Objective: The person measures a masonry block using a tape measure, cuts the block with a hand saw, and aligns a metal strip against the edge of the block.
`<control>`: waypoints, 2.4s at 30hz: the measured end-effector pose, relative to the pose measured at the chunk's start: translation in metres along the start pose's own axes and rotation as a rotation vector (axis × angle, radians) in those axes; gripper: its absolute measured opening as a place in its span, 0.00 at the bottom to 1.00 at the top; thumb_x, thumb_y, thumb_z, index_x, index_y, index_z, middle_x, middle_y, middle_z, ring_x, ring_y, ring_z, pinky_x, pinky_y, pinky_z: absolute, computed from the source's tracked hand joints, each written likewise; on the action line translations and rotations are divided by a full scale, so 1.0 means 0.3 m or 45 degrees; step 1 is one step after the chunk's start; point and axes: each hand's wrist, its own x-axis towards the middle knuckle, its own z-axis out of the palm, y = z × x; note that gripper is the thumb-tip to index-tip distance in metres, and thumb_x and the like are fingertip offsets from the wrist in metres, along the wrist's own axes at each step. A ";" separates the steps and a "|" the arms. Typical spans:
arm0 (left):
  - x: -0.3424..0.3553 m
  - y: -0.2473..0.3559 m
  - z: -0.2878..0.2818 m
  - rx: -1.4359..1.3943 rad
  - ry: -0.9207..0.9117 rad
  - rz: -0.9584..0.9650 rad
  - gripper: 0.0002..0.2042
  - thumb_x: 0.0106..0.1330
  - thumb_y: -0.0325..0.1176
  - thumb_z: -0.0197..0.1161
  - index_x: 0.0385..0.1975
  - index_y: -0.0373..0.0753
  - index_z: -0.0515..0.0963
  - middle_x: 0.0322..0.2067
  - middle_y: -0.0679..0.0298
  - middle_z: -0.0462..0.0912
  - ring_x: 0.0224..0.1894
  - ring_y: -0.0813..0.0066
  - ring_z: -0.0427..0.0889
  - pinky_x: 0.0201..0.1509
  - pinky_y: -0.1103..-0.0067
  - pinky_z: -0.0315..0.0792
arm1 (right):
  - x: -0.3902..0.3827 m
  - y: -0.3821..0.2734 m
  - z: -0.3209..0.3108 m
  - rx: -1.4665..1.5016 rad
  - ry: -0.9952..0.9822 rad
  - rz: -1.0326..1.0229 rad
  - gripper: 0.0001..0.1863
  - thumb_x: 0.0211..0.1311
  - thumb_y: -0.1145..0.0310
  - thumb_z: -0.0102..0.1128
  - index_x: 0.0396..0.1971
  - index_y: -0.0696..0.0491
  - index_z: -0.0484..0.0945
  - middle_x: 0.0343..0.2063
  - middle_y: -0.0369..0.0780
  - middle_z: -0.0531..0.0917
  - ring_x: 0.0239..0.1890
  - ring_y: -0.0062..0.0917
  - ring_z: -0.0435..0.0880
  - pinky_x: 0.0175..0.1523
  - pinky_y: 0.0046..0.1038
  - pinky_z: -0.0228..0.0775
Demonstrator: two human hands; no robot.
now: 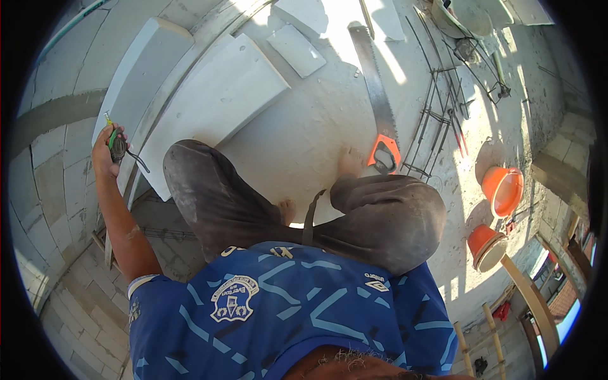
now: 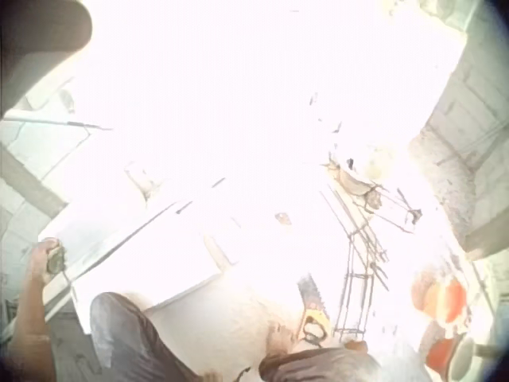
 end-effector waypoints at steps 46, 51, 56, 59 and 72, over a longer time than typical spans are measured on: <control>-0.033 -0.312 0.072 0.007 0.070 -0.148 0.10 0.71 0.38 0.57 0.41 0.38 0.78 0.32 0.65 0.83 0.29 0.76 0.80 0.32 0.75 0.77 | 0.583 -0.670 -1.211 0.854 -0.152 -0.136 0.10 0.49 0.78 0.75 0.34 0.54 0.88 0.27 0.39 0.87 0.23 0.23 0.80 0.26 0.25 0.74; -0.043 -0.389 0.122 -0.031 0.098 -0.184 0.09 0.71 0.37 0.57 0.39 0.38 0.78 0.32 0.64 0.83 0.28 0.77 0.80 0.31 0.76 0.77 | 0.149 -1.606 -0.941 0.513 -0.774 -1.611 0.17 0.76 0.66 0.48 0.33 0.59 0.83 0.22 0.35 0.81 0.24 0.17 0.77 0.33 0.22 0.70; -0.011 -0.492 0.133 -0.161 0.140 -0.262 0.10 0.71 0.36 0.57 0.40 0.36 0.79 0.30 0.63 0.82 0.27 0.76 0.80 0.29 0.76 0.76 | -0.282 -2.012 -0.446 0.379 -0.520 -1.783 0.12 0.71 0.67 0.51 0.41 0.59 0.78 0.40 0.48 0.84 0.48 0.46 0.81 0.58 0.49 0.67; -0.005 -0.524 0.072 -0.243 0.248 -0.282 0.10 0.71 0.36 0.57 0.39 0.36 0.80 0.29 0.64 0.82 0.27 0.76 0.80 0.29 0.75 0.76 | -0.330 -2.026 -0.114 0.497 -0.178 -1.997 0.09 0.70 0.68 0.51 0.42 0.56 0.78 0.40 0.45 0.84 0.51 0.40 0.81 0.62 0.49 0.62; 0.204 -0.560 -0.257 -0.010 0.191 -0.915 0.11 0.71 0.41 0.51 0.30 0.46 0.77 0.22 0.71 0.77 0.23 0.74 0.78 0.32 0.62 0.75 | -0.411 -2.019 -0.099 0.190 -0.046 -2.062 0.06 0.71 0.68 0.51 0.41 0.54 0.74 0.37 0.43 0.83 0.47 0.38 0.80 0.63 0.45 0.60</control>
